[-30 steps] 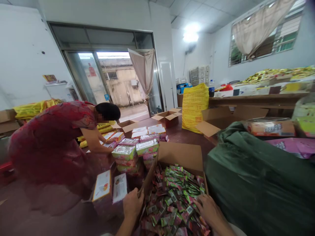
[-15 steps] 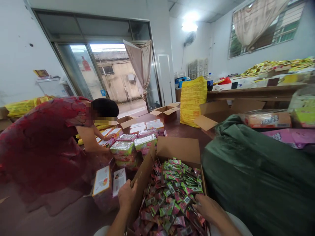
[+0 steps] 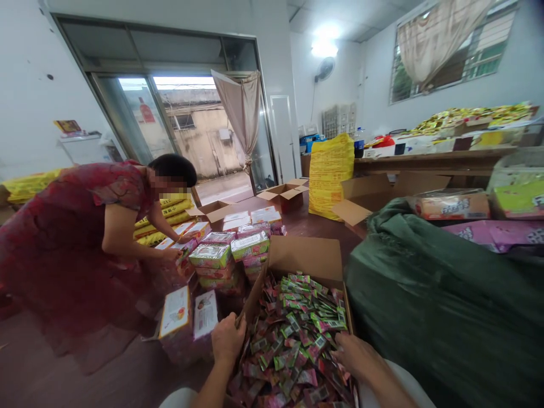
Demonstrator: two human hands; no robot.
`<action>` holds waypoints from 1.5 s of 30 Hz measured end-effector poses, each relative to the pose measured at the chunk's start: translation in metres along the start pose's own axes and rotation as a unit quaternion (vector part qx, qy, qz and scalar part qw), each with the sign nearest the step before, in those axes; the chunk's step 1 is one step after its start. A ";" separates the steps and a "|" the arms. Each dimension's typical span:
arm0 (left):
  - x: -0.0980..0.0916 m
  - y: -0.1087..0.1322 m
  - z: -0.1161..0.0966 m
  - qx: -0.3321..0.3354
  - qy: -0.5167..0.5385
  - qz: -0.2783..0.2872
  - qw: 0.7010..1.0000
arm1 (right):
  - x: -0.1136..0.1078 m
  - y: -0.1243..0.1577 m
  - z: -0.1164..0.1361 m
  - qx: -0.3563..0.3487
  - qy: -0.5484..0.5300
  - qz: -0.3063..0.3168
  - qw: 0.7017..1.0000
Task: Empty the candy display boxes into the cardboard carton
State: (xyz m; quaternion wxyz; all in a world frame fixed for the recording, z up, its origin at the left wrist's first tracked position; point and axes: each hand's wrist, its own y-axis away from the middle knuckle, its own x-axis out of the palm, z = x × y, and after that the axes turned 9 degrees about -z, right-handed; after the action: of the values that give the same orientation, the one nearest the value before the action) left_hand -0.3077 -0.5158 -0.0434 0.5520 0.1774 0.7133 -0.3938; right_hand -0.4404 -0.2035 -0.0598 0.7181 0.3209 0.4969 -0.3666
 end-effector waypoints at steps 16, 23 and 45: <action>-0.006 -0.007 0.007 -0.032 0.020 -0.004 0.999 | 0.003 -0.004 -0.003 -0.003 -0.006 0.004 1.000; -0.011 -0.008 0.007 -0.039 0.025 0.007 0.999 | 0.001 -0.002 -0.004 0.011 -0.002 -0.001 1.000; -0.002 -0.005 0.004 -0.018 0.006 0.011 1.000 | -0.002 0.000 0.046 -0.028 0.006 0.024 0.999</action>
State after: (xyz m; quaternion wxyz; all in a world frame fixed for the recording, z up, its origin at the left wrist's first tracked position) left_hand -0.3078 -0.5220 -0.0394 0.5550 0.1772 0.7217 -0.3738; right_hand -0.4191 -0.2409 -0.0443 0.7325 0.3146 0.5034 -0.3333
